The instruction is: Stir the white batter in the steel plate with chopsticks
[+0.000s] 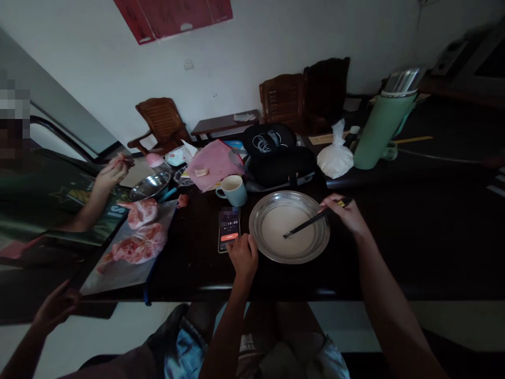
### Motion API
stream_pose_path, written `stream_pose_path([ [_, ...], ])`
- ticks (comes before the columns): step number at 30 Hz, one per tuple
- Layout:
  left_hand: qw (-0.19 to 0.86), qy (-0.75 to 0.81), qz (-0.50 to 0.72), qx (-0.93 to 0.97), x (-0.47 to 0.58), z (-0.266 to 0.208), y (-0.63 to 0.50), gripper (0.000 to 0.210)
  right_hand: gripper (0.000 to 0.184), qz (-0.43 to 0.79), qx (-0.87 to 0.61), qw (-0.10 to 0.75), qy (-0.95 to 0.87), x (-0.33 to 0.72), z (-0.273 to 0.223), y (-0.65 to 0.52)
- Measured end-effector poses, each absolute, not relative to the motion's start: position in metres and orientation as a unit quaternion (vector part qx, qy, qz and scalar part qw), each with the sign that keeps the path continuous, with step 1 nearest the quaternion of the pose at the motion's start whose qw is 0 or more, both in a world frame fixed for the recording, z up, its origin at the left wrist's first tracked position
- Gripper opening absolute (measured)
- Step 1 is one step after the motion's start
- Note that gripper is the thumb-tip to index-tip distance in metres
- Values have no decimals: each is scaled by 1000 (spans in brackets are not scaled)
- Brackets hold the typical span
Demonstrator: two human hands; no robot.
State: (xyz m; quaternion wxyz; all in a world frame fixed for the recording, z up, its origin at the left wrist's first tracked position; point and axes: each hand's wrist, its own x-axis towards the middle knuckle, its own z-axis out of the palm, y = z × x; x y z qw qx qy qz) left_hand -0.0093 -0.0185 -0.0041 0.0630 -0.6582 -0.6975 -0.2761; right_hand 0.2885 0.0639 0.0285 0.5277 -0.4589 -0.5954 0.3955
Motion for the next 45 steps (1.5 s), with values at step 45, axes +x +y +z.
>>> stream_pose_path([
  [45, 104, -684, -276, -667, -13, -8, -15, 32, 32, 387, -442, 526, -615, 281, 31, 66],
])
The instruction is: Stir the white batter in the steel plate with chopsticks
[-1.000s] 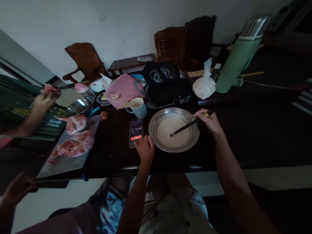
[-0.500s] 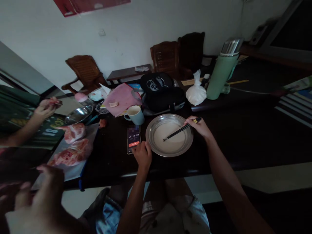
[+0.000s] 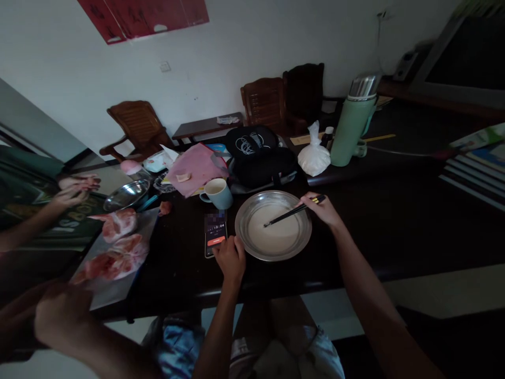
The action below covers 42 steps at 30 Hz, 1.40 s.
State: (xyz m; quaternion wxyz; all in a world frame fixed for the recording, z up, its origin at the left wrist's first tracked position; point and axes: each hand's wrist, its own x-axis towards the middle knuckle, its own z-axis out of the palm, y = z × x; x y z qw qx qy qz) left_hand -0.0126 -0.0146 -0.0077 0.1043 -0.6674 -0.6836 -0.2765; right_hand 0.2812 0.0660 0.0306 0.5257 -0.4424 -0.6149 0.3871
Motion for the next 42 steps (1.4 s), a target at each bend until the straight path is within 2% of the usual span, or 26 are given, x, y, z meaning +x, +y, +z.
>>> stream_pose_path([
  [5, 99, -682, -279, -669, -12, -7, -15, 32, 29, 363, -481, 581, -547, 298, 31, 67],
  [11, 100, -682, -279, -669, -12, -8, -15, 32, 33, 418, -440, 510, -609, 282, 30, 65],
  [18, 100, -686, -275, -667, -12, -8, -15, 33, 29, 356, -479, 578, -557, 298, 30, 67],
  [24, 81, -694, -274, -661, -10, -6, -15, 33, 31, 418, -430, 516, -612, 286, 30, 65],
  [31, 54, -691, -292, -659, -11, -6, -15, 36, 30, 366, -486, 572, -550, 296, 33, 65],
  [37, 54, -690, -287, -662, -11, -6, -15, 35, 32, 408, -437, 517, -614, 287, 31, 65],
  [42, 70, -691, -280, -663, -11, -6, -14, 34, 30, 350, -472, 584, -560, 297, 33, 66],
])
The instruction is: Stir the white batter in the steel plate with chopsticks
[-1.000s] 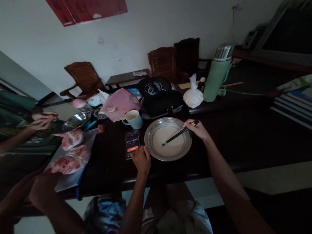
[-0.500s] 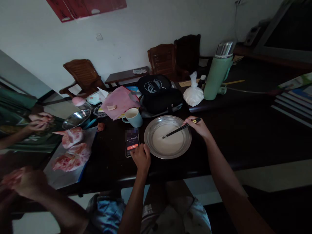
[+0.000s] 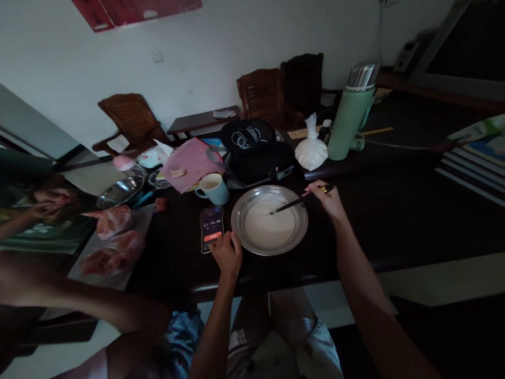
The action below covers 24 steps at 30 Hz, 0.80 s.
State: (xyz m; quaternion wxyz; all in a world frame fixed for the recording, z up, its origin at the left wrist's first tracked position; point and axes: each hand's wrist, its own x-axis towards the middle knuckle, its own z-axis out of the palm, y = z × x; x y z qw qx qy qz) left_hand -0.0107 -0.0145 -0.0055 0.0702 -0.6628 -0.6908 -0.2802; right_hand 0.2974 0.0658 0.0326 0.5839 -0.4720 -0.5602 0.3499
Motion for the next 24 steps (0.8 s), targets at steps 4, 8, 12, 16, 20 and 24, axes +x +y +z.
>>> stream_pose_path([
  [4, 75, -689, -286, -661, -11, -7, -14, 34, 32, 379, -453, 562, -579, 296, 34, 63],
  [8, 74, -691, -281, -662, -11, -7, -14, 33, 33, 392, -430, 519, -626, 285, 32, 65],
  [12, 67, -693, -277, -662, -11, -7, -15, 34, 31, 332, -477, 582, -569, 296, 32, 66],
  [16, 68, -694, -277, -661, -11, -7, -15, 34, 32, 348, -481, 583, -555, 300, 34, 63],
  [20, 67, -693, -280, -661, -11, -7, -14, 33, 32, 405, -433, 524, -611, 285, 33, 62],
  [24, 66, -692, -283, -661, -11, -6, -15, 33, 30, 349, -452, 563, -598, 290, 33, 65],
])
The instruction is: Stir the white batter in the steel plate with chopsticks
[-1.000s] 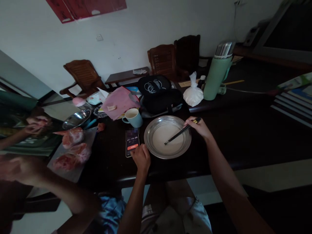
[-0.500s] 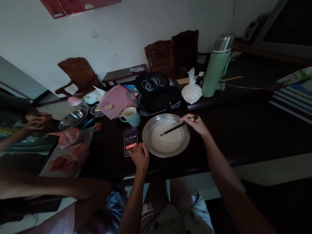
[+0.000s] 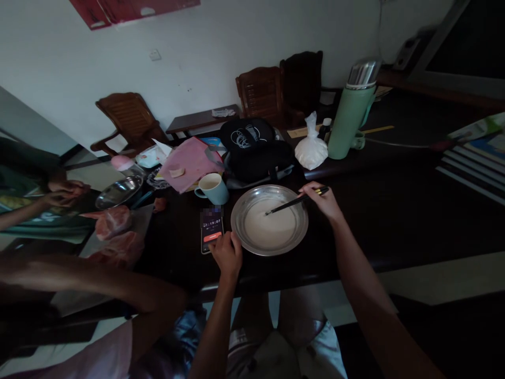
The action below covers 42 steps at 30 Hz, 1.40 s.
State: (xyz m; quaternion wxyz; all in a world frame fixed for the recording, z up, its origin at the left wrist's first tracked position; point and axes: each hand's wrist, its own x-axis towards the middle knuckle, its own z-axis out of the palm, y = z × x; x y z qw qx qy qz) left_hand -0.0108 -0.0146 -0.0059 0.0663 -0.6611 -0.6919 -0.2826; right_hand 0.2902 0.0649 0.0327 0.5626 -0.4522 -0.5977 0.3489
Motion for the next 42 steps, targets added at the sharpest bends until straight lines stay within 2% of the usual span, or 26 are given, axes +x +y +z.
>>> stream_pose_path([
  [4, 66, -693, -281, -660, -11, -5, -14, 33, 33, 351, -474, 588, -553, 298, 34, 64],
  [9, 61, -695, -283, -659, -12, -4, -13, 33, 34, 408, -427, 527, -612, 285, 33, 64],
  [15, 63, -694, -280, -660, -11, -5, -14, 32, 31, 318, -481, 607, -546, 302, 35, 65],
  [19, 67, -694, -279, -660, -11, -6, -14, 32, 33, 401, -451, 538, -589, 293, 34, 63],
  [21, 68, -692, -280, -662, -11, -6, -14, 33, 33, 404, -437, 520, -612, 287, 34, 63],
  [27, 60, -696, -283, -657, -9, -5, -14, 32, 29, 318, -488, 597, -551, 301, 34, 64],
  [33, 64, -696, -281, -658, -9, -4, -15, 33, 29, 397, -432, 530, -612, 288, 32, 63],
  [39, 78, -690, -286, -660, -9, -5, -15, 32, 28, 320, -477, 599, -559, 301, 33, 64],
  [42, 84, -688, -286, -661, -10, -6, -15, 32, 27, 352, -465, 582, -567, 302, 34, 62],
])
